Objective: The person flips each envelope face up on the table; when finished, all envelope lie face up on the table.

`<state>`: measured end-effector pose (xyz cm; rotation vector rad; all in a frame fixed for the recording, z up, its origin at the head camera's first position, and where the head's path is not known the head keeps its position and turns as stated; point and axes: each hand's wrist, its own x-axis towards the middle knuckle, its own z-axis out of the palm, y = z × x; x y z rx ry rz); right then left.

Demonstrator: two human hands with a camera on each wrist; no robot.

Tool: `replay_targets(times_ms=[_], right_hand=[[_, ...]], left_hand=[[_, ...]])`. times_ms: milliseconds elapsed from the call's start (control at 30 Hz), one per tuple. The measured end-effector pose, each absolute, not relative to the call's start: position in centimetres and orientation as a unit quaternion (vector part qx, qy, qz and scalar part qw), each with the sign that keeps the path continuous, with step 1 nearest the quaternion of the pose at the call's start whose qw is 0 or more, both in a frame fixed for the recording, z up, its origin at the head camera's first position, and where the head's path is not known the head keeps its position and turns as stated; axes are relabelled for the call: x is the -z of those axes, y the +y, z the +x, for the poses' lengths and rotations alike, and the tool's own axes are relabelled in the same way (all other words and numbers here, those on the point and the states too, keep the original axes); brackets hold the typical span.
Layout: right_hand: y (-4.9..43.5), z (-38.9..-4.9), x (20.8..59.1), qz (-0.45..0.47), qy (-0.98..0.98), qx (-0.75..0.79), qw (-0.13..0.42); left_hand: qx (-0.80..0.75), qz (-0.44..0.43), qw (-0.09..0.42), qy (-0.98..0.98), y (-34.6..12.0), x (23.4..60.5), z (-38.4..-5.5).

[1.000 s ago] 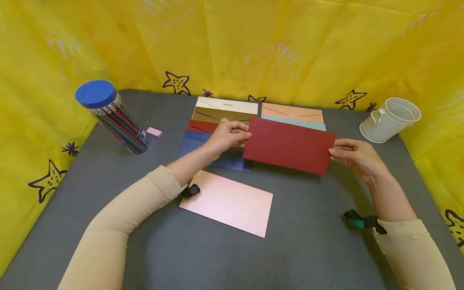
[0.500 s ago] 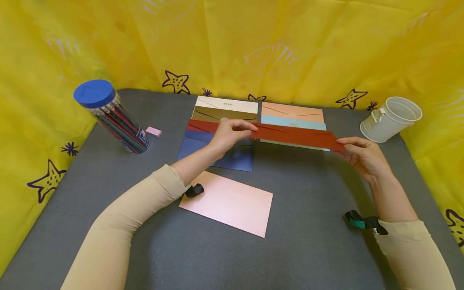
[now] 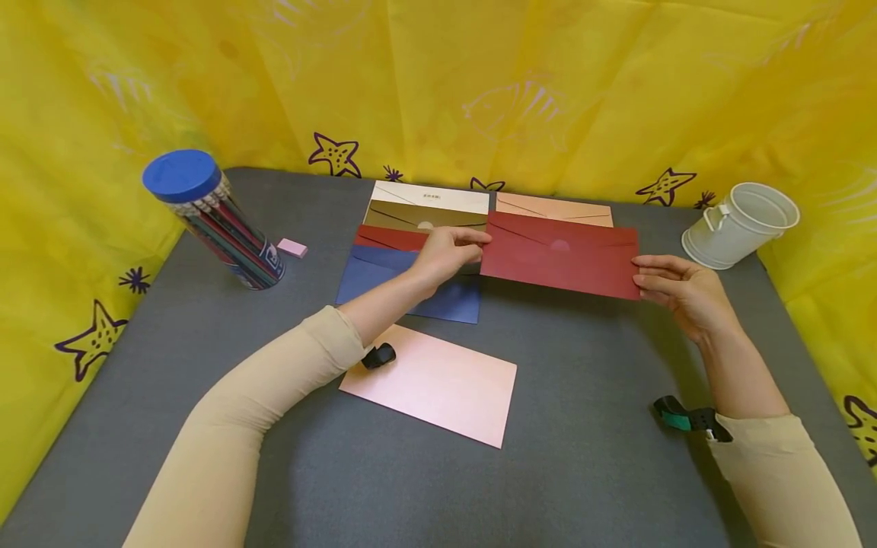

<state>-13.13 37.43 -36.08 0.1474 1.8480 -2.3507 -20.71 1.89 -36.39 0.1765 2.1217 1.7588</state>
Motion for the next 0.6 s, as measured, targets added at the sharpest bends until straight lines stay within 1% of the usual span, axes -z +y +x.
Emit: replay_targets(times_ms=[200, 600], right_hand=[[38.7, -13.3, 36.4, 0.087, 0.656, 0.744, 0.095], [40.0, -13.9, 37.2, 0.103, 0.67, 0.724, 0.13]], left_hand=[[-0.611, 0.066, 0.209, 0.761, 3.2, 36.4, -20.4], [-0.566, 0.078, 0.25, 0.782, 4.7, 37.0, -19.8]])
